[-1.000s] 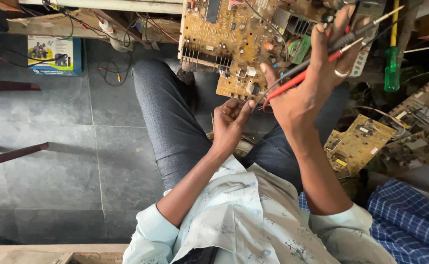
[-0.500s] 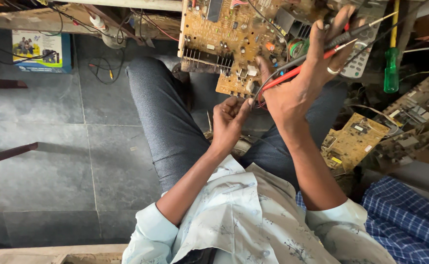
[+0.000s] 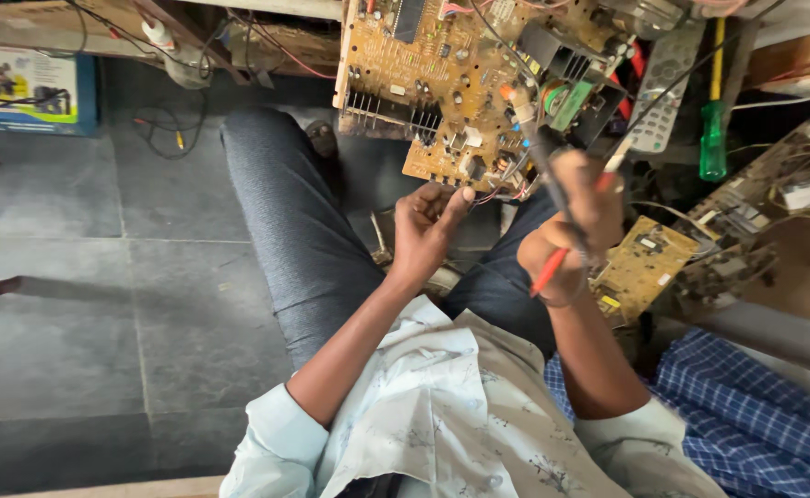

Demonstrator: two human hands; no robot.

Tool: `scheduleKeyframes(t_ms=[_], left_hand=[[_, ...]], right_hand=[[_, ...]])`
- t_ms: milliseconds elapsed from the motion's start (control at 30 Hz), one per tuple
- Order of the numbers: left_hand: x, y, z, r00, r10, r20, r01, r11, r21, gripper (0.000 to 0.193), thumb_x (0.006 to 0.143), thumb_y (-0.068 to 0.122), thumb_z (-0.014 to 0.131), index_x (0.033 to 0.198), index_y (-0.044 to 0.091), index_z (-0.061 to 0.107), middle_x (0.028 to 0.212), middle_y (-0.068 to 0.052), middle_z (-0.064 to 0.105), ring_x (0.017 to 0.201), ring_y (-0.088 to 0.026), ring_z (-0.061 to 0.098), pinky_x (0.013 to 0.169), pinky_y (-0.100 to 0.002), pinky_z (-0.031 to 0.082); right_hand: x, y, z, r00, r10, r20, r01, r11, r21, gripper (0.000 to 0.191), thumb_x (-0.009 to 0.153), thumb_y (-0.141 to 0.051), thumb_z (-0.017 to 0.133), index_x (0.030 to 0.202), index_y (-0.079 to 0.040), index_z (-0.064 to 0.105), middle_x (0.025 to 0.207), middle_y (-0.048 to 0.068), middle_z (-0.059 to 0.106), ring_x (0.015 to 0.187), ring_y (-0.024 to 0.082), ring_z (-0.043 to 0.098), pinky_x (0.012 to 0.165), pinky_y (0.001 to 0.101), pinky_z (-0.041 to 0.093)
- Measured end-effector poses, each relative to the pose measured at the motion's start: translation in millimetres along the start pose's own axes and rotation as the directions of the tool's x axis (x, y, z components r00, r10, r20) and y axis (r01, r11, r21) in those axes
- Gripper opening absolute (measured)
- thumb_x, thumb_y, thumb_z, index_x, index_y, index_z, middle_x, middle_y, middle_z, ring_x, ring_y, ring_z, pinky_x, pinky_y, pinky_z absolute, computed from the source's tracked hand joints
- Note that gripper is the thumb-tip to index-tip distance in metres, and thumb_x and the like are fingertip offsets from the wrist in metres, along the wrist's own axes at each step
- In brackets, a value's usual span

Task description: The person sits on a chair with a television circuit board resting on their lap and probes its solder joints using multimeter test leads, repositioning the board to reach different sections. They then set the board on the workbench and use a brush to sweep dust off the board's components.

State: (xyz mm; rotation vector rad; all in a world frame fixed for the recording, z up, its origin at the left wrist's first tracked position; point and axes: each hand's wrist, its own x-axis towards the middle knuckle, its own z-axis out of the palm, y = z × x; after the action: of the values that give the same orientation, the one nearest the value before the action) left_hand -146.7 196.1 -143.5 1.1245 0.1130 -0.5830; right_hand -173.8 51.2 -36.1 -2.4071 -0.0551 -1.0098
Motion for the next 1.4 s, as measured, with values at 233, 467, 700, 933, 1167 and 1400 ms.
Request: scheduleKeyframes(t_ms=[233, 467, 700, 933, 1167, 1400], left_hand=[[2.1, 0.5, -7.1, 0.997, 0.064, 0.041, -0.064, 0.998, -0.015, 0.019, 0.096, 0.016, 0.078, 0.092, -0.002, 0.071, 0.082, 0.002, 0.071, 0.073, -0.001, 0.057, 0.064, -0.020, 0.045], [2.3, 4.1, -6.8, 0.995, 0.081, 0.057, -0.078, 0.996, -0.046, 0.019, 0.096, 0.014, 0.077, 0.094, -0.003, 0.071, 0.083, 0.001, 0.072, 0.073, -0.001, 0.058, 0.064, -0.019, 0.046], [-0.7, 9.3, -7.9, 0.999, 0.032, 0.040, -0.031, 0.999, -0.017, 0.019, 0.097, 0.014, 0.077, 0.092, -0.003, 0.072, 0.079, 0.003, 0.068, 0.069, 0.000, 0.053, 0.060, -0.020, 0.041], [-0.6, 6.6, -7.9, 0.999, 0.043, 0.031, -0.043, 0.999, -0.018, 0.020, 0.097, 0.013, 0.078, 0.090, -0.004, 0.070, 0.079, 0.003, 0.067, 0.069, 0.000, 0.051, 0.058, -0.020, 0.039], [0.7, 5.2, -8.7, 0.998, 0.044, 0.045, -0.042, 0.998, -0.054, 0.019, 0.096, 0.013, 0.078, 0.090, -0.002, 0.069, 0.081, 0.004, 0.069, 0.070, 0.000, 0.053, 0.060, -0.020, 0.041], [0.4, 7.3, -8.5, 0.998, 0.051, 0.043, -0.049, 0.998, -0.039, 0.019, 0.096, 0.013, 0.078, 0.090, -0.002, 0.069, 0.080, 0.003, 0.068, 0.070, 0.001, 0.053, 0.061, -0.020, 0.041]], right_hand=[[23.7, -31.4, 17.0, 0.993, 0.067, 0.099, -0.064, 0.997, -0.039, 0.017, 0.102, 0.001, 0.069, 0.118, 0.001, 0.065, 0.102, 0.018, 0.070, 0.089, 0.031, 0.069, 0.081, 0.0399, 0.055], [34.0, -40.6, 20.4, 0.989, 0.070, 0.129, -0.064, 0.997, -0.046, 0.018, 0.099, 0.003, 0.065, 0.117, 0.005, 0.067, 0.097, 0.017, 0.070, 0.082, 0.031, 0.070, 0.074, 0.0395, 0.053], [37.2, -40.6, 20.4, 0.986, 0.040, 0.162, -0.038, 0.999, -0.016, 0.015, 0.103, 0.003, 0.064, 0.118, 0.004, 0.066, 0.103, 0.018, 0.071, 0.088, 0.031, 0.071, 0.077, 0.0384, 0.055], [35.4, -32.0, 16.0, 0.982, 0.017, 0.190, -0.020, 1.000, 0.014, 0.015, 0.101, 0.005, 0.067, 0.115, 0.003, 0.068, 0.101, 0.018, 0.071, 0.084, 0.030, 0.070, 0.074, 0.0392, 0.054], [34.2, -35.3, 21.4, 0.988, 0.015, 0.155, -0.013, 1.000, -0.010, 0.014, 0.103, 0.004, 0.064, 0.118, 0.003, 0.065, 0.105, 0.018, 0.071, 0.092, 0.033, 0.070, 0.081, 0.0408, 0.056], [34.6, -33.1, 18.9, 0.985, 0.016, 0.170, -0.020, 1.000, 0.024, 0.015, 0.102, 0.003, 0.064, 0.117, 0.004, 0.066, 0.102, 0.019, 0.070, 0.088, 0.031, 0.070, 0.075, 0.0386, 0.055]])
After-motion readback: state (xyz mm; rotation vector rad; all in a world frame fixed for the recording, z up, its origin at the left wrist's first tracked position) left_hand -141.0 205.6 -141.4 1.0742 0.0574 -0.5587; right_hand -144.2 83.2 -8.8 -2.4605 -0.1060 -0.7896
